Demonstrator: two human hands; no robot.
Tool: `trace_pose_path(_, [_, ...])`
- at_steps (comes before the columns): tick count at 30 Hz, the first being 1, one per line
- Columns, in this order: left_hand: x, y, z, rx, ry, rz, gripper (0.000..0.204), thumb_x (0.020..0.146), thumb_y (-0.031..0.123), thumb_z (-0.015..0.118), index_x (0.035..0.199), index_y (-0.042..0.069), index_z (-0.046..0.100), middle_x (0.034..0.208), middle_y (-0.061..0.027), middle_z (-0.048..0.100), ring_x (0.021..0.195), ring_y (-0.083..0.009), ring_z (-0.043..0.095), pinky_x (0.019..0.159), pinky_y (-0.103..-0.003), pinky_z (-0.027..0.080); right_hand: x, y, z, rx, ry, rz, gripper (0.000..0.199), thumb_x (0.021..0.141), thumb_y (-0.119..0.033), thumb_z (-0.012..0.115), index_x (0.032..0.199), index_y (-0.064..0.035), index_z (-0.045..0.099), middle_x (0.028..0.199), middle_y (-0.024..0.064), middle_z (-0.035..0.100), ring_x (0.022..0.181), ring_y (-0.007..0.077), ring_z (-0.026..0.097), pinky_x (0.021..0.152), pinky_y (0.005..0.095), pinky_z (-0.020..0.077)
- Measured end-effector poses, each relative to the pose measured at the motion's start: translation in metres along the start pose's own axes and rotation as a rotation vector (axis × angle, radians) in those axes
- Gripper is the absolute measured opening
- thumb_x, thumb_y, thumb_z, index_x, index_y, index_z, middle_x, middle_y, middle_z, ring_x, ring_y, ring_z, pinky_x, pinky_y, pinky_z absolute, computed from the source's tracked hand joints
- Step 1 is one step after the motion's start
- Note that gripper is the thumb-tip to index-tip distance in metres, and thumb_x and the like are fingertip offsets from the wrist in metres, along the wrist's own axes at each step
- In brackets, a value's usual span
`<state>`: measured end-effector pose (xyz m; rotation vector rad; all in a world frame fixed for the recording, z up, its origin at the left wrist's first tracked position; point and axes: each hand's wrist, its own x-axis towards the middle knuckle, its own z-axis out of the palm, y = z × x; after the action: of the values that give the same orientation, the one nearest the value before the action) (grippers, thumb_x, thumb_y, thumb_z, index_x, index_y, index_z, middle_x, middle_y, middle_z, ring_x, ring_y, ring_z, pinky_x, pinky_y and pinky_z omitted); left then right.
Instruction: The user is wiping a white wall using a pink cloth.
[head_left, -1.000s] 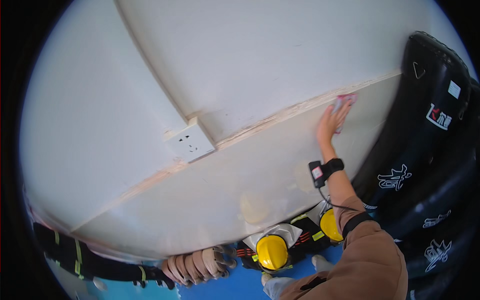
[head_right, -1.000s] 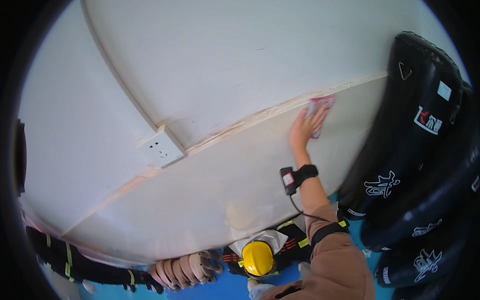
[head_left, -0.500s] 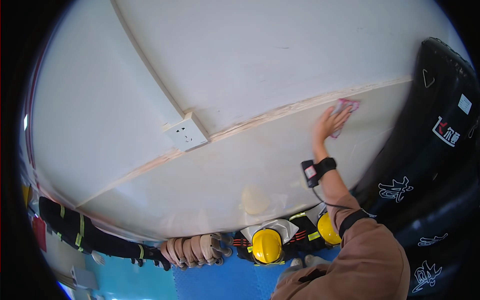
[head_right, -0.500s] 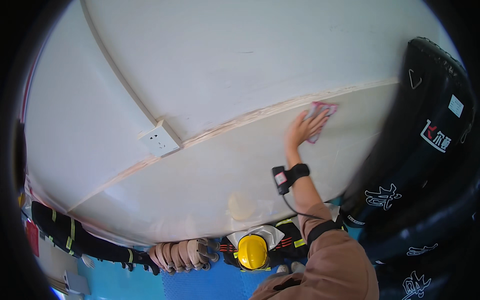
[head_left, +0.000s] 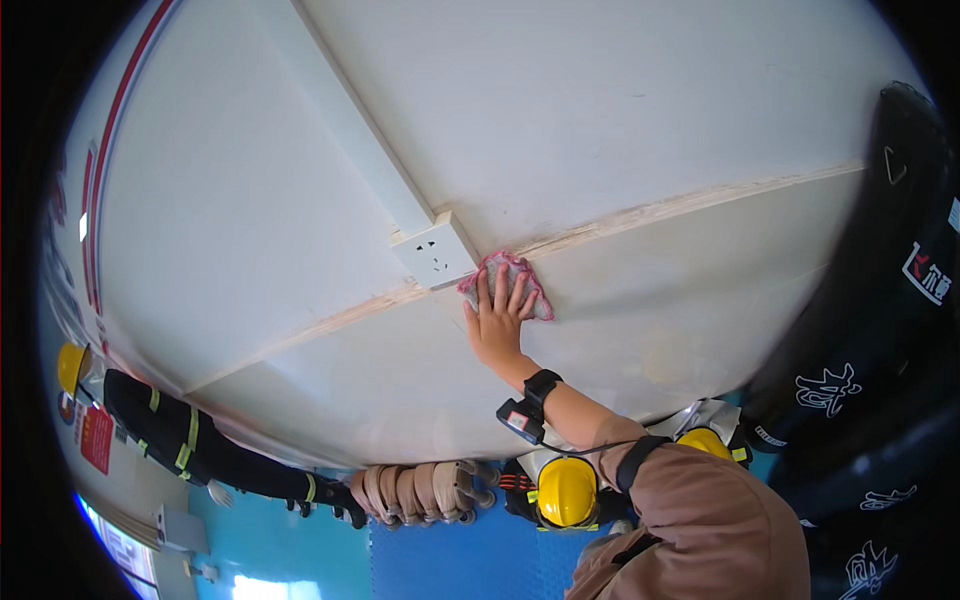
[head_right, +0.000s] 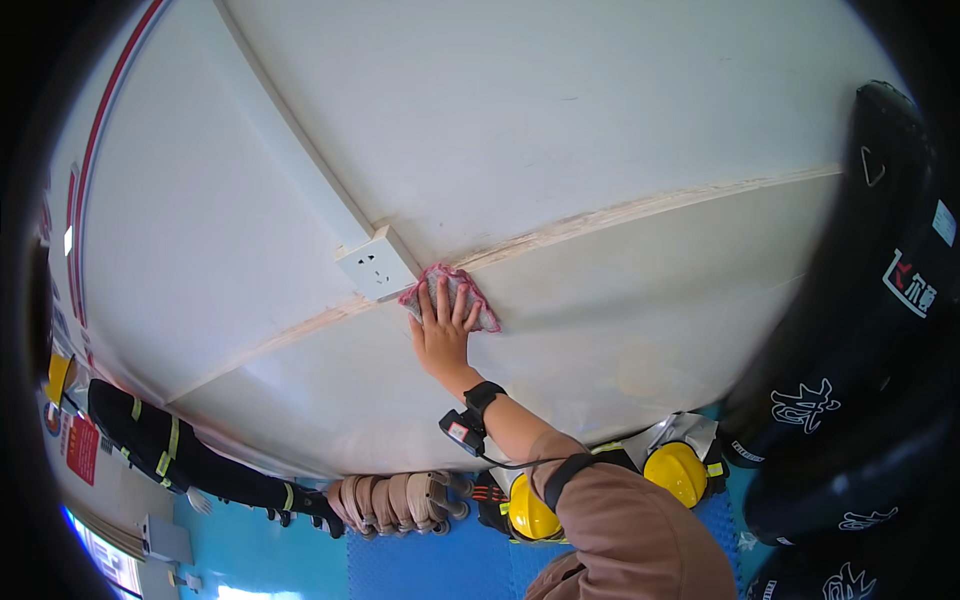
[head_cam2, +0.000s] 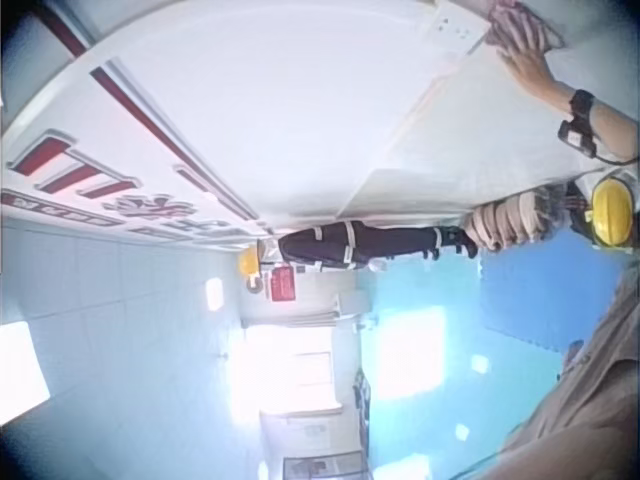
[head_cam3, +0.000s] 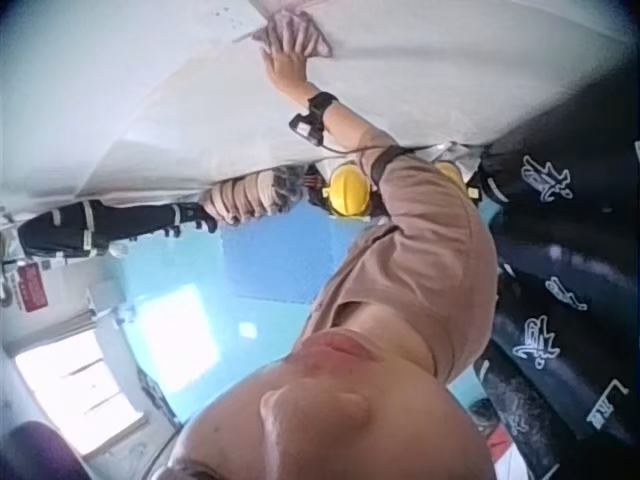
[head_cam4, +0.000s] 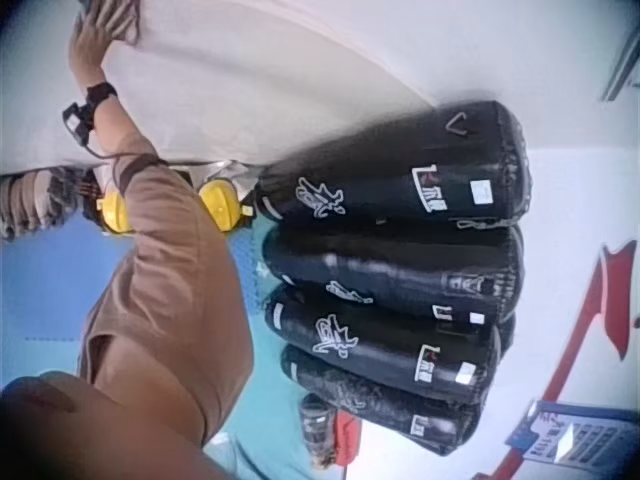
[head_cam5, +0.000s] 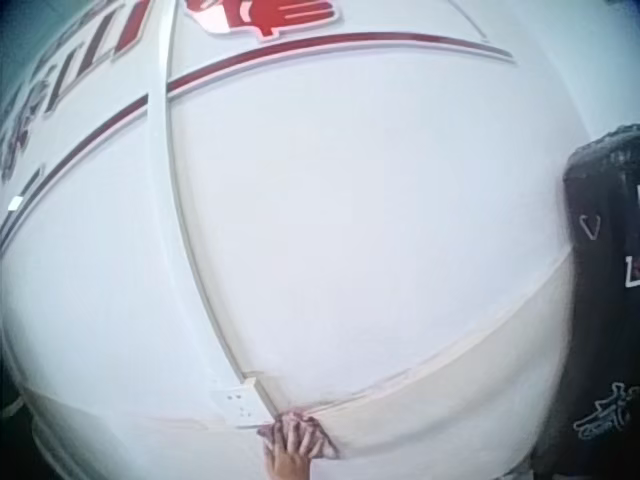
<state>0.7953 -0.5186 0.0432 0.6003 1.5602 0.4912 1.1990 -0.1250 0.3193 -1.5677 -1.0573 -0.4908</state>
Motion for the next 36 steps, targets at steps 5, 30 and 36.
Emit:
trace_pose_path(5, [-0.001, -0.001, -0.006, -0.021, 0.024, -0.015, 0.031, 0.079, 0.019, 0.047, 0.106, 0.006, 0.042, 0.09, -0.0102, 0.054, 0.071, -0.0161, 0.051, 0.055, -0.027, 0.042, 0.007, 0.037, -0.036, -0.017, -0.228, -0.237, 0.053, 0.073, -0.026, 0.045, 0.123, -0.0219, 0.029, 0.128, 0.0096, 0.024, 0.12, 0.031, 0.013, 0.094, 0.0484, 0.0083])
trace_pose_path(30, [0.018, -0.025, 0.01, 0.071, -0.079, 0.13, 0.016, 0.071, 0.015, 0.046, 0.083, 0.008, 0.053, 0.07, -0.0094, 0.052, 0.059, -0.0212, 0.047, 0.05, -0.029, 0.036, 0.097, 0.196, -0.147, -0.196, 0.529, 0.352, 0.059, 0.082, -0.039, 0.03, 0.127, -0.0063, 0.011, 0.133, 0.0144, 0.002, 0.122, 0.0314, 0.0, 0.095, 0.0462, 0.0024])
trace_pose_path(36, [0.016, -0.024, 0.014, 0.011, -0.061, 0.106, 0.017, 0.072, 0.015, 0.046, 0.086, 0.007, 0.052, 0.072, -0.0091, 0.052, 0.059, -0.0199, 0.047, 0.05, -0.028, 0.037, 0.031, 0.07, -0.062, -0.109, 0.16, 0.173, 0.059, 0.081, -0.038, 0.033, 0.127, -0.0057, 0.013, 0.131, 0.0197, 0.0, 0.119, 0.0393, -0.006, 0.092, 0.0522, -0.0027])
